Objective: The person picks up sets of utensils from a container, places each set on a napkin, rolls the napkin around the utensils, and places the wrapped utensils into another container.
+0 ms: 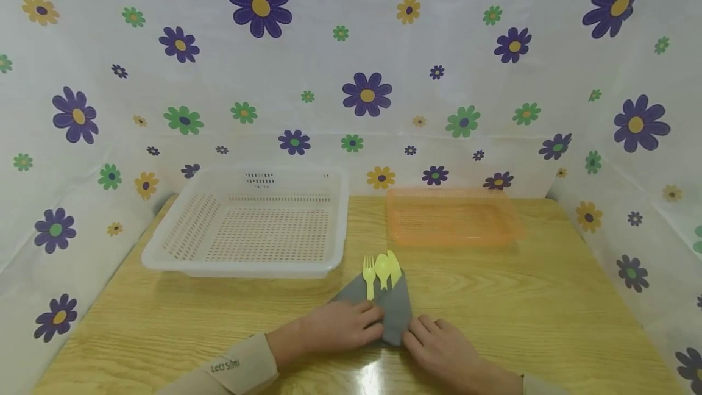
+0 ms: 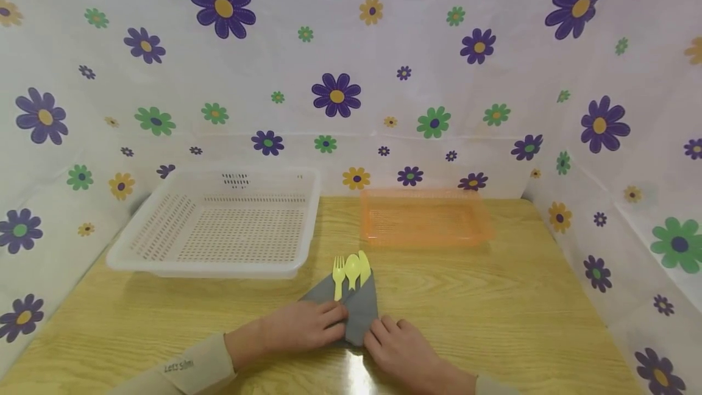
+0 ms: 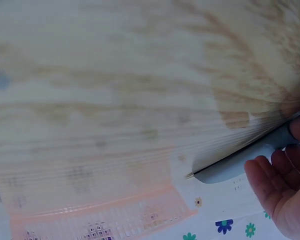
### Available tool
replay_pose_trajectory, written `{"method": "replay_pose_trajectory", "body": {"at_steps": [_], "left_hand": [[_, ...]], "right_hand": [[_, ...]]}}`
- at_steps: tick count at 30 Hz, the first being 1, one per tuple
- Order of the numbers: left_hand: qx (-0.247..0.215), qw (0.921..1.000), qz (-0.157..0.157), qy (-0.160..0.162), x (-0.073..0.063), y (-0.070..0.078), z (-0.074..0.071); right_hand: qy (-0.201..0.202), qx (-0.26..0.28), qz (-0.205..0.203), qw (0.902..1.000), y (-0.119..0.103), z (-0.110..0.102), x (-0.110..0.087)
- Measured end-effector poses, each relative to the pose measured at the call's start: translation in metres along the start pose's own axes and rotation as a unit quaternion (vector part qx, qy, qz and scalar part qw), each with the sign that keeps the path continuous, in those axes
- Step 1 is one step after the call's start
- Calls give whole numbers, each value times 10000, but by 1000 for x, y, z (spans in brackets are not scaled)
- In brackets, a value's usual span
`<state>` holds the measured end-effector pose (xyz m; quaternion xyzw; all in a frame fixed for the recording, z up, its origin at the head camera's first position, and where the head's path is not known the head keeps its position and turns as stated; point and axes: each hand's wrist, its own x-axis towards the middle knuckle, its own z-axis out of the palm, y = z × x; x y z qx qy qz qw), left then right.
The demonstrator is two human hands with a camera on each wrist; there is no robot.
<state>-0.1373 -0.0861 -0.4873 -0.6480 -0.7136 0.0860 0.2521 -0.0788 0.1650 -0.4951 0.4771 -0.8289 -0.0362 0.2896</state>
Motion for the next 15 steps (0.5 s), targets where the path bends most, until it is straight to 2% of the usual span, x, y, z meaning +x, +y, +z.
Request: {"method": "replay_pose_trajectory", "body": {"at_steps": [3, 7, 15], "left_hand": [[402, 9982, 276, 337, 1, 1, 3], [631, 9956, 348, 605, 0, 4, 3], [435, 9983, 90, 374, -3, 8, -5]], "right_hand": [[-74, 43, -190, 9998, 1, -2, 0], [-26, 82, -283, 9996, 1, -3, 0], [-74, 122, -333, 9993, 1, -1, -1]]}}
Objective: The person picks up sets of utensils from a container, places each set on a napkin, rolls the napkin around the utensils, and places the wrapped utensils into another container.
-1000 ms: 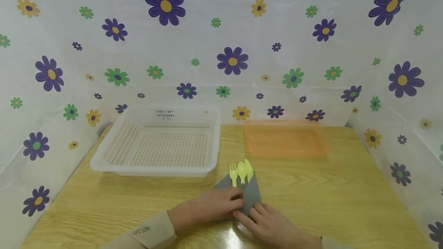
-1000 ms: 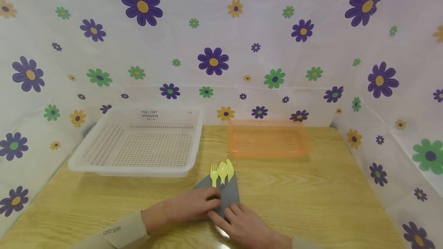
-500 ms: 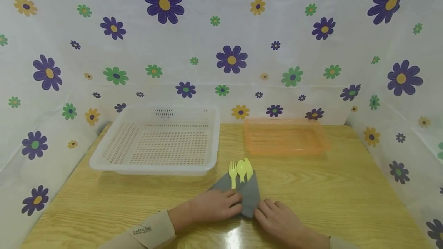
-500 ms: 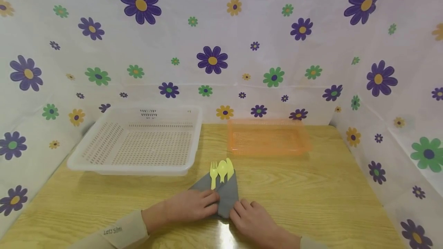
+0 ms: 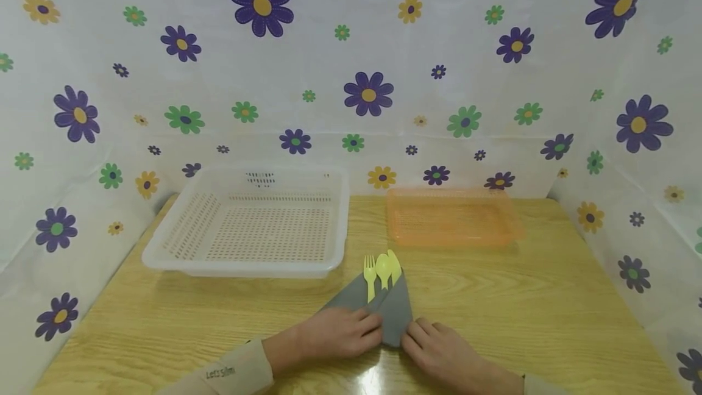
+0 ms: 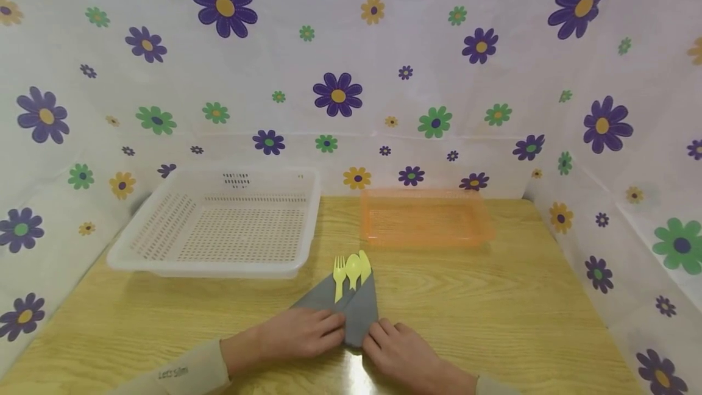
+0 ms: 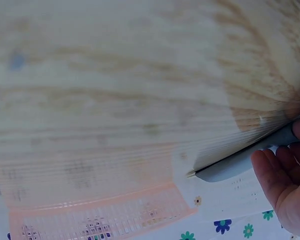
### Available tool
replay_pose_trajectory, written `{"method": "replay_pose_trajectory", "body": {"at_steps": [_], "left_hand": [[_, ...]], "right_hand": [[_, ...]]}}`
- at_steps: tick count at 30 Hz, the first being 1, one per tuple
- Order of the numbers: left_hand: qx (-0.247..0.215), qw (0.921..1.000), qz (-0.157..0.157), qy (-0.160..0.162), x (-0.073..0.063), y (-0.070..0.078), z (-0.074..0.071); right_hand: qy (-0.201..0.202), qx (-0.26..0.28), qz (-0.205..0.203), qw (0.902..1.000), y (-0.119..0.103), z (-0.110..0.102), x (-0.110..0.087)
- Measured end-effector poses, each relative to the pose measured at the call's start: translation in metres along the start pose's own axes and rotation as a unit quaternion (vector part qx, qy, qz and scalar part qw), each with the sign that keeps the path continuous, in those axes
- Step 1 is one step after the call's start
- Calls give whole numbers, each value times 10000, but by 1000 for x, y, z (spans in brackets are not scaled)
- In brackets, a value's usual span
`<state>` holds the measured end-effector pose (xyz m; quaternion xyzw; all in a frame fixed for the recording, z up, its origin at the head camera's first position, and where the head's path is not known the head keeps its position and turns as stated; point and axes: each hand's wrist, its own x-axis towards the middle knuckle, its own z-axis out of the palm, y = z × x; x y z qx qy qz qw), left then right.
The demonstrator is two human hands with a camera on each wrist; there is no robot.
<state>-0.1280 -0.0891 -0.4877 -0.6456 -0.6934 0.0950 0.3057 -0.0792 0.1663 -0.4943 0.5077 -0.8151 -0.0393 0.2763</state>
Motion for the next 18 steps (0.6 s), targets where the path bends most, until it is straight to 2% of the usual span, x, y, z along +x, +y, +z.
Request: {"method": "replay_pose_trajectory", "body": {"at_steps": [6, 11, 18], "left_hand": [[45, 9998, 50, -182, -3, 3, -1], [156, 9997, 192, -56, -5, 5, 4], [212, 9995, 230, 52, -7, 5, 7]], "right_hand": [[53, 59, -63, 9999, 1, 2, -1], [22, 228, -7, 9997, 1, 2, -2], [-35, 389, -18, 9992, 1, 2, -2]]}}
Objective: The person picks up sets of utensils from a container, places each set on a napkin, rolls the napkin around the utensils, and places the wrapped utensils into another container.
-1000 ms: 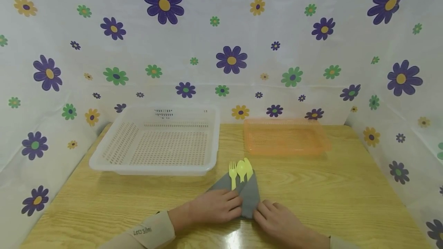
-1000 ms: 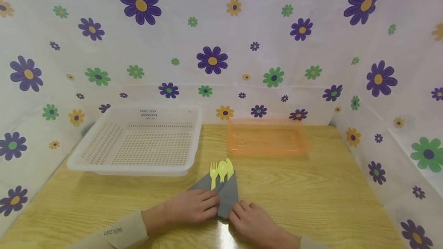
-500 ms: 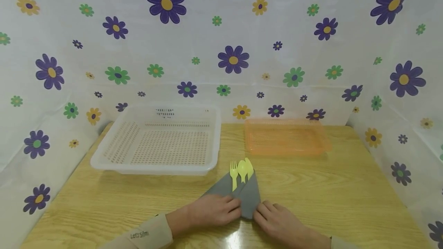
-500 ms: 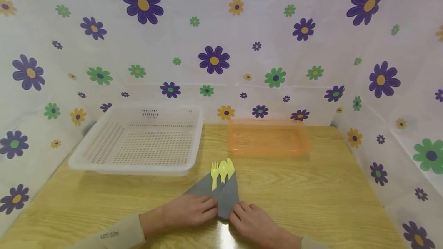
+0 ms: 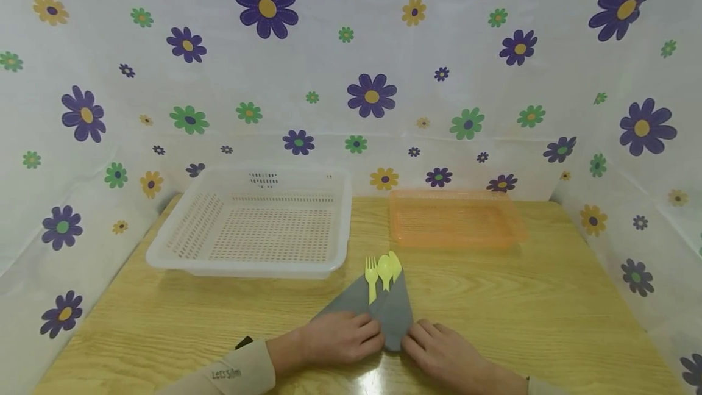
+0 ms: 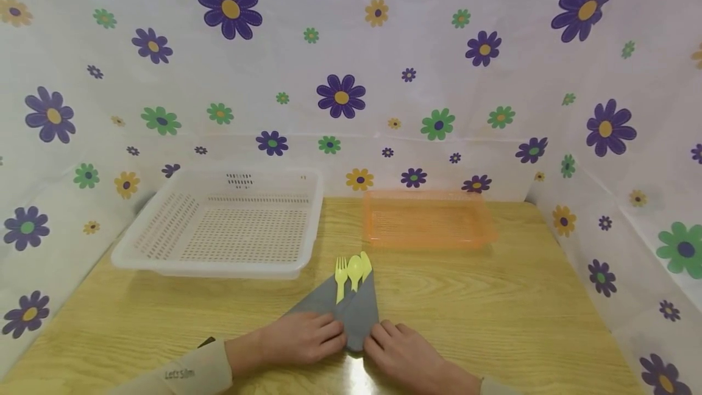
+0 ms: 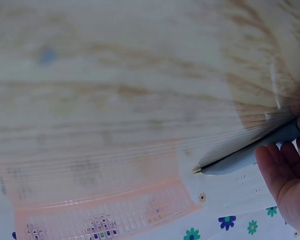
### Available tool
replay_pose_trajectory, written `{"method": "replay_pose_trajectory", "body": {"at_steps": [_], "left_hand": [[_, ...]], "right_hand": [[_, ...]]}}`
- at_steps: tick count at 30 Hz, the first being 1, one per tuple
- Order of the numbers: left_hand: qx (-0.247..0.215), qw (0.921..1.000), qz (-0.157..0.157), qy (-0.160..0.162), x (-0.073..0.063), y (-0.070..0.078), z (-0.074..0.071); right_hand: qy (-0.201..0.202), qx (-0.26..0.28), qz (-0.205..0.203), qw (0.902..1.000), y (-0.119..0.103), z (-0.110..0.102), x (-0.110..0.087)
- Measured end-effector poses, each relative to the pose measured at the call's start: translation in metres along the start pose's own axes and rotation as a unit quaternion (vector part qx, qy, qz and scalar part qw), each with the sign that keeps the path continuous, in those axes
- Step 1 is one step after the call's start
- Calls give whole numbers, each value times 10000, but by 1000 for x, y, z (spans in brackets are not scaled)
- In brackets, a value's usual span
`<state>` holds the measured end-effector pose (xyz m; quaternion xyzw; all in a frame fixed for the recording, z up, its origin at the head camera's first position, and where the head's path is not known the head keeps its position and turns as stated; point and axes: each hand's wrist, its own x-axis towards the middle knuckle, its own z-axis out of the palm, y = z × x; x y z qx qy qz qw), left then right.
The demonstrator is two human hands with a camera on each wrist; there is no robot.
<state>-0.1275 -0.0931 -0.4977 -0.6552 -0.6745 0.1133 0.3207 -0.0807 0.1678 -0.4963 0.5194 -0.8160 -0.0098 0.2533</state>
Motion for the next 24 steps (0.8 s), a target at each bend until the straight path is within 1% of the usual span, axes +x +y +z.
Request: {"method": "replay_pose_trajectory", "body": {"at_steps": [4, 7, 10, 14, 16, 18, 21, 23, 24], "left_hand": [[-135, 9999, -43, -5, -2, 0, 3], [-252, 9996, -106, 42, -3, 1, 5], [-272, 9995, -137, 125, -4, 1, 6], [-220, 9996, -111, 133, -5, 1, 6], [-249, 9996, -84, 93, -5, 1, 5], [-265, 9996, -18, 50, -4, -1, 4], [-371, 9993, 73, 17, -4, -3, 4], [-420, 9990, 127, 16, -2, -5, 5], [-465, 9988, 139, 11, -2, -6, 6]], "right_hand": [[-86, 186, -14, 9998, 1, 1, -1], [-103, 252, -67, 9996, 2, 2, -2], [-118, 267, -124, 9995, 2, 3, -2], [-25, 377, -180, 9991, 3, 3, -2], [92, 652, -156, 9977, 5, 3, -3], [189, 1130, -56, 9934, 8, 1, -2], [218, 1724, 282, 9844, 15, 1, 3], [44, 1815, 463, 9823, 21, 1, 7], [-109, 1752, 512, 9831, 23, 1, 8]]}}
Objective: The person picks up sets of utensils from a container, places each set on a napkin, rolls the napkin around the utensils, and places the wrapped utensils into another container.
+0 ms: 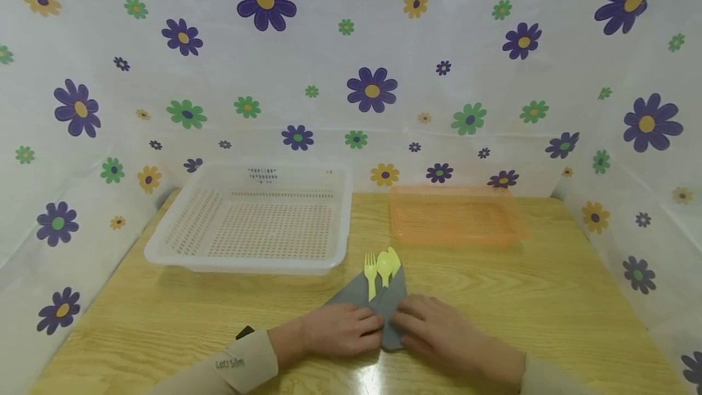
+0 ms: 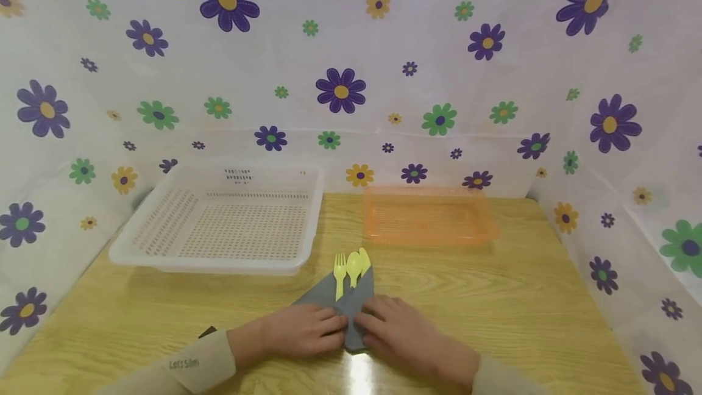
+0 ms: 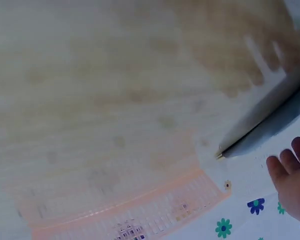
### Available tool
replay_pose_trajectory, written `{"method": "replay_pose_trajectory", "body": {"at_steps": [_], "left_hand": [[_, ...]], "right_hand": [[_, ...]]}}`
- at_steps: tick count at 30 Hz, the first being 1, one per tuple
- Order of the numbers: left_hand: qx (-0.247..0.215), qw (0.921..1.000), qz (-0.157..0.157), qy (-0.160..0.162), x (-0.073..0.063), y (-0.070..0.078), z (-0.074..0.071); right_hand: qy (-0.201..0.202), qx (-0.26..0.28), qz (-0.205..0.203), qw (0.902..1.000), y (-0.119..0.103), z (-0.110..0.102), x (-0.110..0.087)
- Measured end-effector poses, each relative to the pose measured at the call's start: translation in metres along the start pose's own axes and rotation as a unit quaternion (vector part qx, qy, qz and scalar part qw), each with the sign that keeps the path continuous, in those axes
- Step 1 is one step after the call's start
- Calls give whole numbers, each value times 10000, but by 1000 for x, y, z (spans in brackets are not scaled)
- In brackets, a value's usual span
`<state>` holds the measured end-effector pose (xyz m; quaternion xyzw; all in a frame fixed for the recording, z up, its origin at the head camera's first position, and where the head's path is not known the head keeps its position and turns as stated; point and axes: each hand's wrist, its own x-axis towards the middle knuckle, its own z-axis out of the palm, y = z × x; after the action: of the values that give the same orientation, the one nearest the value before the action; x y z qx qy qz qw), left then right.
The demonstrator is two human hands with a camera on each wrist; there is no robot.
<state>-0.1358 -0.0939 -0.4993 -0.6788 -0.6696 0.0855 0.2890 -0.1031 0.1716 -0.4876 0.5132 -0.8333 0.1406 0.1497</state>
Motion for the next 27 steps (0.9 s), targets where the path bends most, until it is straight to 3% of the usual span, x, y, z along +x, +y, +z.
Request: {"method": "replay_pose_trajectory", "body": {"at_steps": [4, 8, 16, 27], "left_hand": [[-14, 10000, 36, 60, 0, 0, 2], [-52, 9998, 61, 159, 0, 2, 5], [195, 9988, -451, 2, 10, 4, -10], [195, 9966, -763, -244, 22, 14, -16]], "right_hand": [[-962, -555, 52, 9938, 5, 1, 3], [-1647, -640, 156, 9841, 5, 3, -1], [-1831, -492, 335, 9813, 2, 4, 3], [-1957, 105, 673, 9783, 0, 4, 5]]}}
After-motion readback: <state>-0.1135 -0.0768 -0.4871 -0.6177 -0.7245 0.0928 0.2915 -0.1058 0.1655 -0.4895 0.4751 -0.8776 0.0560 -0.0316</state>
